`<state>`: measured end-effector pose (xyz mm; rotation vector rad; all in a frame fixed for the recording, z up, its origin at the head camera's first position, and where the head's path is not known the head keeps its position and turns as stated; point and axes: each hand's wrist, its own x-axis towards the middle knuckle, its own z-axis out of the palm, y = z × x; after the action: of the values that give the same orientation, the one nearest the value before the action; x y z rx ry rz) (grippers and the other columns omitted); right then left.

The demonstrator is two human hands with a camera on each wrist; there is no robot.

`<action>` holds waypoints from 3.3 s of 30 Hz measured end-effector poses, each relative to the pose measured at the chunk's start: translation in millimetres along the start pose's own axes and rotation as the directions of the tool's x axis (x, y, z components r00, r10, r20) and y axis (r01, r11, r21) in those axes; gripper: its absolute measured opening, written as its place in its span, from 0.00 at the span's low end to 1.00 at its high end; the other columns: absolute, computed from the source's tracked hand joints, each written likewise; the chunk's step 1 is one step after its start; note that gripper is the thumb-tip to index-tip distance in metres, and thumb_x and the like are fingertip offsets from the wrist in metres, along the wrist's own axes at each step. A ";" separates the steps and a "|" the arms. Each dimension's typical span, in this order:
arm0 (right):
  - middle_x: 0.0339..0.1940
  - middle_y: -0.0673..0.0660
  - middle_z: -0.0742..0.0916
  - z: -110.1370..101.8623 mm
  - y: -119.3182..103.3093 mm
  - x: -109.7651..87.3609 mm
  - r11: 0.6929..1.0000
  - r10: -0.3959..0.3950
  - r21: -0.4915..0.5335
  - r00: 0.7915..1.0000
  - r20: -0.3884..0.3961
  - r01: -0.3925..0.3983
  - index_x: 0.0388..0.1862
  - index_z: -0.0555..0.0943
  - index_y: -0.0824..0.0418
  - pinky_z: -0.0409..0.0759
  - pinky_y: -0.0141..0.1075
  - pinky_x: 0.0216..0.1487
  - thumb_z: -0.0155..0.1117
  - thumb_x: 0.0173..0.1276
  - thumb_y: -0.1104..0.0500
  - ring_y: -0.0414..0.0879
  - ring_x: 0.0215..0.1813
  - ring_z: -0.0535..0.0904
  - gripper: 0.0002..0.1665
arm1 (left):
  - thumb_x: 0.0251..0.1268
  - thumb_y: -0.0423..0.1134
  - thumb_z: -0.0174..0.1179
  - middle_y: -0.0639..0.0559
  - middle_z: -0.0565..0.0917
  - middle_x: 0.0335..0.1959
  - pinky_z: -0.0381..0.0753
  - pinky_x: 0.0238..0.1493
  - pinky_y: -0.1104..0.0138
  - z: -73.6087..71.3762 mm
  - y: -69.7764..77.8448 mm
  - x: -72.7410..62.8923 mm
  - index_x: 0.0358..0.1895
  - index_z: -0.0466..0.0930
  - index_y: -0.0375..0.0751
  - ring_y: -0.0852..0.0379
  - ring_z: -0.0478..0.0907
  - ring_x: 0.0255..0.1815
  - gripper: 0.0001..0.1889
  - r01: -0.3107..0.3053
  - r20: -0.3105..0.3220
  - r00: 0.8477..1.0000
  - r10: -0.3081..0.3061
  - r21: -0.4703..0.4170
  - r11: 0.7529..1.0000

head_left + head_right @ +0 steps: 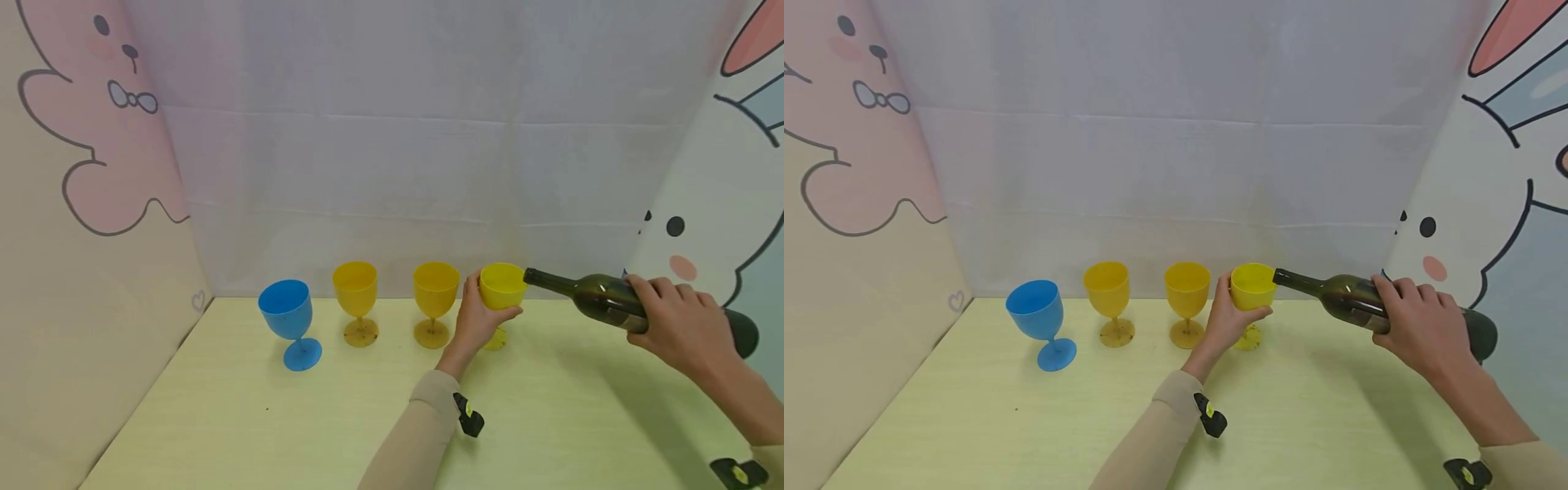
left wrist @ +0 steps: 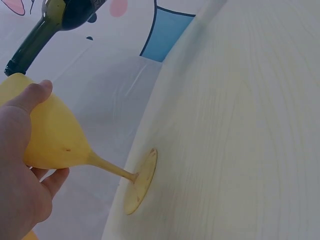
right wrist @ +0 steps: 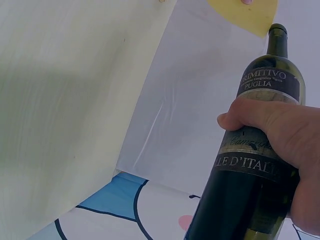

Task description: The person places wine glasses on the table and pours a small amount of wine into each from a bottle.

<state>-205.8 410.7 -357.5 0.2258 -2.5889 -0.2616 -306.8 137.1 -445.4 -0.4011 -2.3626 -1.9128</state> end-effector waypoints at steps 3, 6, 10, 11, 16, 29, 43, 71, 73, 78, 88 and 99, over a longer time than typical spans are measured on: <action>0.47 0.73 0.78 -2.7 1.0 0.3 1.000 -0.009 -0.004 1.000 -0.009 0.009 0.64 0.68 0.65 0.71 0.64 0.41 0.84 0.29 0.53 0.70 0.43 0.76 0.59 | 0.51 0.49 0.77 0.60 0.69 0.65 0.73 0.67 0.57 0.2 0.5 -0.5 0.72 0.55 0.60 0.60 0.73 0.61 0.48 0.001 -0.002 1.000 -0.001 -0.003 1.000; 0.47 0.73 0.79 -4.5 2.8 0.8 0.999 -0.027 -0.018 0.999 -0.026 0.027 0.64 0.68 0.65 0.72 0.64 0.40 0.85 0.28 0.53 0.70 0.43 0.76 0.60 | 0.51 0.49 0.77 0.60 0.69 0.65 0.73 0.68 0.57 1.0 0.3 -0.2 0.72 0.55 0.60 0.59 0.73 0.62 0.48 -0.001 -0.005 1.000 0.001 -0.003 1.000; 0.47 0.73 0.79 -6.7 3.8 1.4 0.999 -0.042 -0.033 0.998 -0.036 0.040 0.65 0.68 0.65 0.71 0.64 0.41 0.85 0.27 0.54 0.70 0.44 0.76 0.60 | 0.50 0.49 0.77 0.60 0.69 0.65 0.73 0.68 0.57 1.1 -0.7 0.0 0.72 0.56 0.60 0.60 0.73 0.61 0.47 0.000 -0.006 1.000 0.000 -0.007 1.000; 0.48 0.73 0.79 -7.3 3.7 1.6 0.998 -0.043 -0.036 0.999 -0.034 0.042 0.65 0.67 0.64 0.71 0.65 0.41 0.85 0.28 0.54 0.70 0.45 0.76 0.60 | 0.50 0.49 0.77 0.61 0.69 0.64 0.73 0.68 0.57 1.0 -1.0 0.0 0.72 0.56 0.60 0.60 0.73 0.61 0.47 0.001 -0.006 1.000 -0.001 -0.011 1.000; 0.48 0.72 0.78 -10.6 2.2 3.7 0.998 -0.035 -0.046 0.999 -0.012 0.035 0.65 0.67 0.64 0.71 0.65 0.42 0.85 0.29 0.55 0.70 0.47 0.75 0.60 | 0.50 0.49 0.77 0.62 0.69 0.64 0.73 0.68 0.58 0.2 -1.3 0.3 0.71 0.56 0.61 0.60 0.73 0.61 0.47 0.005 0.001 1.000 -0.005 -0.028 1.000; 0.50 0.72 0.77 -17.5 -0.7 12.2 0.997 -0.014 -0.069 0.999 0.046 0.017 0.63 0.67 0.64 0.71 0.66 0.47 0.84 0.31 0.57 0.69 0.53 0.71 0.57 | 0.50 0.49 0.77 0.62 0.68 0.64 0.73 0.68 0.59 -1.8 -1.6 1.0 0.71 0.56 0.61 0.61 0.73 0.61 0.47 0.003 0.003 1.000 -0.003 -0.043 0.999; 0.48 0.72 0.78 -22.0 2.4 11.5 0.992 -0.054 -0.115 0.999 0.007 0.054 0.63 0.68 0.63 0.72 0.64 0.45 0.86 0.27 0.57 0.68 0.52 0.72 0.58 | 0.50 0.49 0.77 0.61 0.69 0.64 0.74 0.67 0.60 0.6 -2.1 0.9 0.71 0.57 0.60 0.61 0.73 0.60 0.46 -0.009 0.005 1.000 0.009 -0.032 0.999; 0.50 0.73 0.77 -23.8 0.1 12.3 0.994 -0.025 -0.101 0.998 0.059 0.031 0.64 0.67 0.63 0.72 0.65 0.46 0.85 0.31 0.57 0.69 0.52 0.72 0.57 | 0.51 0.48 0.77 0.62 0.69 0.64 0.73 0.68 0.61 -0.9 0.8 -1.7 0.71 0.57 0.60 0.61 0.73 0.61 0.46 0.000 0.008 1.000 0.000 -0.041 0.999; 0.50 0.73 0.77 -23.8 -0.2 12.9 0.994 -0.020 -0.103 0.998 0.064 0.027 0.64 0.67 0.63 0.72 0.65 0.46 0.85 0.31 0.57 0.69 0.52 0.72 0.57 | 0.50 0.48 0.77 0.61 0.69 0.64 0.73 0.68 0.61 -0.9 0.6 -1.4 0.71 0.57 0.60 0.62 0.73 0.61 0.46 -0.003 0.008 1.000 0.003 -0.040 0.999; 0.50 0.73 0.77 -24.9 -0.8 13.4 0.993 -0.027 -0.110 0.998 0.059 0.034 0.64 0.67 0.63 0.72 0.65 0.47 0.85 0.31 0.57 0.69 0.53 0.72 0.57 | 0.51 0.48 0.77 0.61 0.69 0.63 0.74 0.67 0.61 -0.8 0.8 -1.6 0.71 0.57 0.59 0.62 0.73 0.60 0.46 -0.006 0.007 1.000 0.006 -0.038 0.999; 0.51 0.73 0.77 -23.7 -0.3 13.5 0.994 -0.027 -0.101 0.998 0.065 0.034 0.64 0.67 0.62 0.71 0.66 0.48 0.85 0.32 0.56 0.69 0.55 0.71 0.57 | 0.51 0.48 0.77 0.61 0.69 0.63 0.74 0.67 0.61 -0.6 0.4 -1.9 0.70 0.57 0.59 0.62 0.72 0.60 0.45 -0.010 0.007 1.000 0.010 -0.040 0.999; 0.52 0.73 0.77 -25.5 -2.8 15.2 0.997 -0.029 -0.074 0.996 0.080 0.035 0.65 0.67 0.62 0.70 0.67 0.49 0.85 0.34 0.56 0.70 0.58 0.69 0.57 | 0.51 0.48 0.77 0.61 0.69 0.64 0.74 0.67 0.61 -0.4 -1.4 -1.1 0.71 0.57 0.59 0.61 0.73 0.60 0.46 0.002 0.007 1.000 -0.002 -0.031 1.000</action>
<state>-205.1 401.2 -329.3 0.2344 -2.6487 -0.3860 -306.2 136.3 -446.9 -0.4090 -2.3408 -1.9548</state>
